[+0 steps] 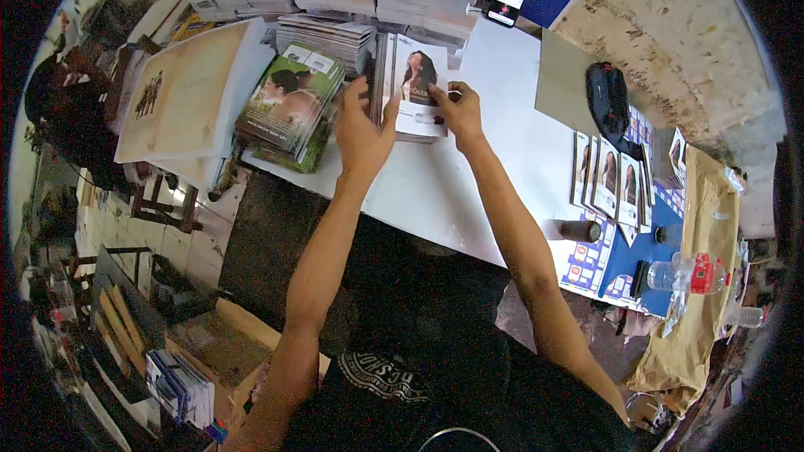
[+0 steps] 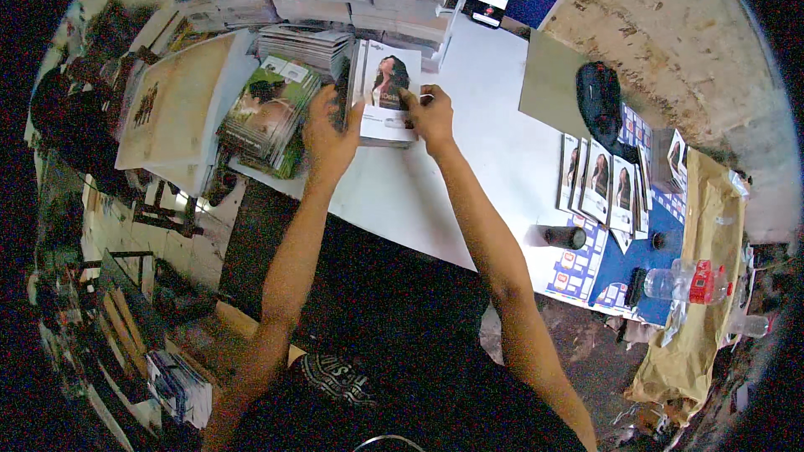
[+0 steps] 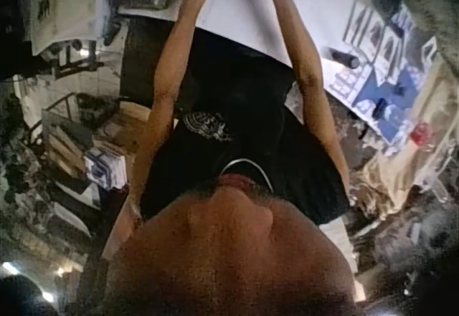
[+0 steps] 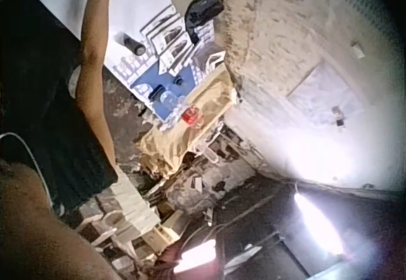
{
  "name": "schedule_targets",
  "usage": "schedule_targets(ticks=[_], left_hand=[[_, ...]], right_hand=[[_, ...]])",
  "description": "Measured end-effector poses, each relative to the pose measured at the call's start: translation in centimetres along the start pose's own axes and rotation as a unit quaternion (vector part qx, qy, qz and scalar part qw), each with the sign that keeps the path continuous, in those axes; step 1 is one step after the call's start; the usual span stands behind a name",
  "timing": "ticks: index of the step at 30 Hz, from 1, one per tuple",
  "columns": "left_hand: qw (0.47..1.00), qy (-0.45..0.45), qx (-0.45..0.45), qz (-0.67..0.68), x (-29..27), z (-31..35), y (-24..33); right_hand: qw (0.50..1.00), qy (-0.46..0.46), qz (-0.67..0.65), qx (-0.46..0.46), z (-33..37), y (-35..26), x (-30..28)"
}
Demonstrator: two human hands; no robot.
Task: Sorting and stacking printed brochures into groups on a table.
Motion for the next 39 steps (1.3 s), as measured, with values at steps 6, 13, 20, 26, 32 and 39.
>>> schedule_targets(ticks=[6,13,20,26,32,39], left_hand=[[0.972,0.008,-0.127,0.196,-4.1,3.7,-2.0],[0.942,-0.019,-0.203,0.265,-6.6,7.3,-5.9],[0.936,-0.065,-0.2,0.281,-8.6,7.1,-4.8],[0.904,-0.189,-0.145,0.355,-8.0,5.5,0.5],[0.874,-0.293,-0.121,0.369,-2.2,7.7,1.8],[0.944,-0.273,0.116,0.147,-0.1,9.0,5.9]], right_hand=[[0.975,-0.091,-0.179,0.098,-0.1,1.7,-0.5],[0.957,-0.074,-0.235,0.151,0.8,1.5,-1.7],[0.902,-0.08,-0.402,0.135,0.6,1.7,-2.0],[0.919,-0.079,-0.38,0.071,4.6,-1.4,-3.6],[0.991,-0.068,-0.085,-0.072,13.7,-7.5,-5.0],[0.989,0.069,-0.128,-0.009,17.6,2.8,-10.1]])
Point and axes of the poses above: each hand's wrist, its own z-axis away from the middle knuckle, its own x-axis out of the palm, y = z × x, the point moved 6 cm from there along -z, towards the middle knuckle, and after that the axes turned 2 degrees about -y, right-handed, at the moved point
